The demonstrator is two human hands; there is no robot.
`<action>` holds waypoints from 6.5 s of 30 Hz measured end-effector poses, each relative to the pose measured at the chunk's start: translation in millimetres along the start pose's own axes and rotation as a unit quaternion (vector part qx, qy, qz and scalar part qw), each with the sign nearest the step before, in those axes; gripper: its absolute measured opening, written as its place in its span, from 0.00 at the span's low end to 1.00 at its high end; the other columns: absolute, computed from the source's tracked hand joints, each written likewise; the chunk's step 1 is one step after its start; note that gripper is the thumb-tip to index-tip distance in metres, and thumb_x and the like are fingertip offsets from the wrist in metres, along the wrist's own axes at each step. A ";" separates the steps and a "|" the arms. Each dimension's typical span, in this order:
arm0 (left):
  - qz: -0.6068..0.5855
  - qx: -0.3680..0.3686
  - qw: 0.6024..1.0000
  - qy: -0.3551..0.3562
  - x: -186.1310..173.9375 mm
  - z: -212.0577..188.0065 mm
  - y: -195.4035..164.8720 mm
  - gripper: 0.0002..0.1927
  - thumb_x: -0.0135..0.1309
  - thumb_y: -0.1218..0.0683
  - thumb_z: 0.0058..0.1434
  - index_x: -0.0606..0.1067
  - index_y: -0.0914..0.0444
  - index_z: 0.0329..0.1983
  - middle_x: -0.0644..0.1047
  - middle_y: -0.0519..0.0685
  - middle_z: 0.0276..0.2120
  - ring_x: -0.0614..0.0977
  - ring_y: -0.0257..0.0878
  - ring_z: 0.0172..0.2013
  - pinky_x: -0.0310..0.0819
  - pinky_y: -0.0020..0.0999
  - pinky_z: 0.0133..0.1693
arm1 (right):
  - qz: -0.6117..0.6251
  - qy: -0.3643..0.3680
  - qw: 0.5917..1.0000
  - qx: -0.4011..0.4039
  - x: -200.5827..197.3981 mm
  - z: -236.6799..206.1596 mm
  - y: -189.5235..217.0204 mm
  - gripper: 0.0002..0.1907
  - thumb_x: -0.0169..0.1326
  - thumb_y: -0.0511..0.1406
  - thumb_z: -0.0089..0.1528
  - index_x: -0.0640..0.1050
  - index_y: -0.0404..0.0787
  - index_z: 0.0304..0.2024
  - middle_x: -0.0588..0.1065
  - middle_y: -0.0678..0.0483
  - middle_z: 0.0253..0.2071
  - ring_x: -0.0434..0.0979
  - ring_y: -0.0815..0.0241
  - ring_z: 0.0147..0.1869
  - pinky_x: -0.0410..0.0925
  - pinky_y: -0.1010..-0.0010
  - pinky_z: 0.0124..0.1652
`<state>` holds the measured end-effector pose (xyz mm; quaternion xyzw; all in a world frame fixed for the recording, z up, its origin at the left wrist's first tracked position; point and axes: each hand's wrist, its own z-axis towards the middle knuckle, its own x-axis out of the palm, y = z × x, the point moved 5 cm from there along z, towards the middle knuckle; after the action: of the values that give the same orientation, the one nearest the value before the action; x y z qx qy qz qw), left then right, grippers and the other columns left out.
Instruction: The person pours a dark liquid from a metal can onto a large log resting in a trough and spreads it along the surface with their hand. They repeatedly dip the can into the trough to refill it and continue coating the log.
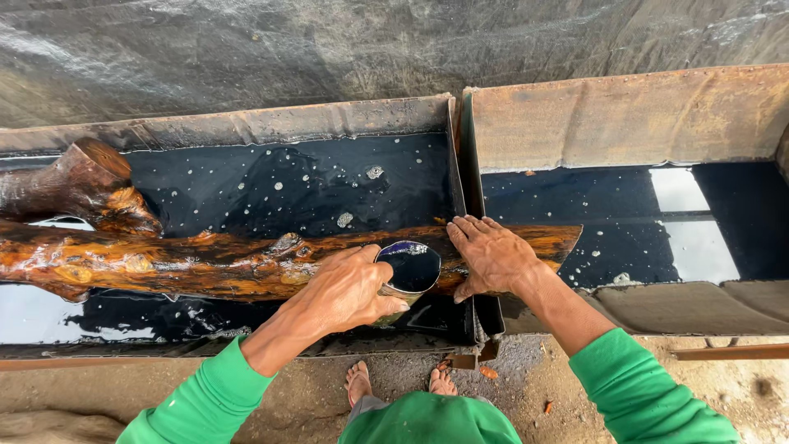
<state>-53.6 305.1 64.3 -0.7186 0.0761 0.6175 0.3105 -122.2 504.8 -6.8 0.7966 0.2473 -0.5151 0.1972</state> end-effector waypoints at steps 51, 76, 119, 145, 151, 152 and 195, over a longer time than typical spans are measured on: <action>0.067 -0.012 0.996 0.053 1.9 9.3 -19.5 0.30 0.67 0.38 0.50 0.78 0.72 0.23 0.76 0.66 0.24 0.81 0.60 0.31 0.75 0.55 0.37 | 0.030 0.028 0.999 -0.004 0.9 18.6 -1.2 0.69 0.72 0.60 0.43 0.51 0.40 0.74 0.53 0.48 0.76 0.50 0.49 0.80 0.49 0.63 0.74; 0.070 0.000 0.996 0.051 -2.9 12.9 -13.7 0.31 0.68 0.38 0.48 0.76 0.72 0.18 0.73 0.65 0.17 0.79 0.62 0.24 0.73 0.54 0.29 | 0.042 0.031 0.999 0.003 -1.8 17.3 -1.1 0.67 0.72 0.58 0.44 0.53 0.40 0.74 0.54 0.50 0.76 0.51 0.50 0.80 0.51 0.65 0.74; 0.092 -0.011 0.991 0.100 -3.8 26.0 -18.5 0.28 0.68 0.40 0.50 0.76 0.70 0.16 0.74 0.66 0.17 0.80 0.61 0.24 0.75 0.52 0.30 | 0.047 0.034 0.998 0.015 4.7 18.6 -2.8 0.67 0.72 0.59 0.43 0.52 0.43 0.75 0.55 0.51 0.76 0.52 0.50 0.80 0.51 0.64 0.74; 0.118 -0.082 0.981 0.126 0.4 11.7 14.2 0.30 0.68 0.38 0.49 0.77 0.72 0.18 0.75 0.66 0.17 0.81 0.60 0.24 0.76 0.51 0.32 | 0.045 0.035 0.998 0.007 9.1 20.7 -5.6 0.67 0.70 0.60 0.46 0.51 0.42 0.75 0.53 0.50 0.77 0.49 0.50 0.80 0.49 0.63 0.75; 0.109 -0.075 0.983 0.131 -2.8 17.2 4.8 0.31 0.67 0.38 0.51 0.77 0.72 0.18 0.75 0.65 0.18 0.81 0.60 0.24 0.76 0.51 0.32 | 0.041 0.040 0.998 0.020 8.5 20.8 -4.6 0.68 0.70 0.60 0.45 0.50 0.44 0.76 0.52 0.51 0.77 0.48 0.51 0.81 0.49 0.63 0.75; 0.106 -0.070 0.984 0.127 -3.9 19.3 1.6 0.30 0.67 0.39 0.51 0.77 0.71 0.18 0.75 0.65 0.18 0.81 0.60 0.24 0.77 0.51 0.32 | 0.038 0.038 0.998 0.020 7.9 20.9 -4.3 0.68 0.70 0.61 0.45 0.51 0.44 0.76 0.52 0.51 0.77 0.49 0.52 0.81 0.49 0.63 0.75; 0.111 0.016 0.988 0.106 -9.4 36.3 -19.7 0.24 0.70 0.42 0.47 0.78 0.70 0.21 0.78 0.62 0.21 0.82 0.59 0.27 0.77 0.48 0.31 | 0.042 0.013 0.999 0.004 3.7 17.3 -0.3 0.68 0.70 0.61 0.44 0.52 0.40 0.74 0.54 0.50 0.76 0.50 0.51 0.80 0.51 0.66 0.73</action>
<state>-76.5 337.9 78.4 -0.7623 0.1979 0.5670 0.2414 -133.7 495.9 -17.0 0.8137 0.2146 -0.4968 0.2123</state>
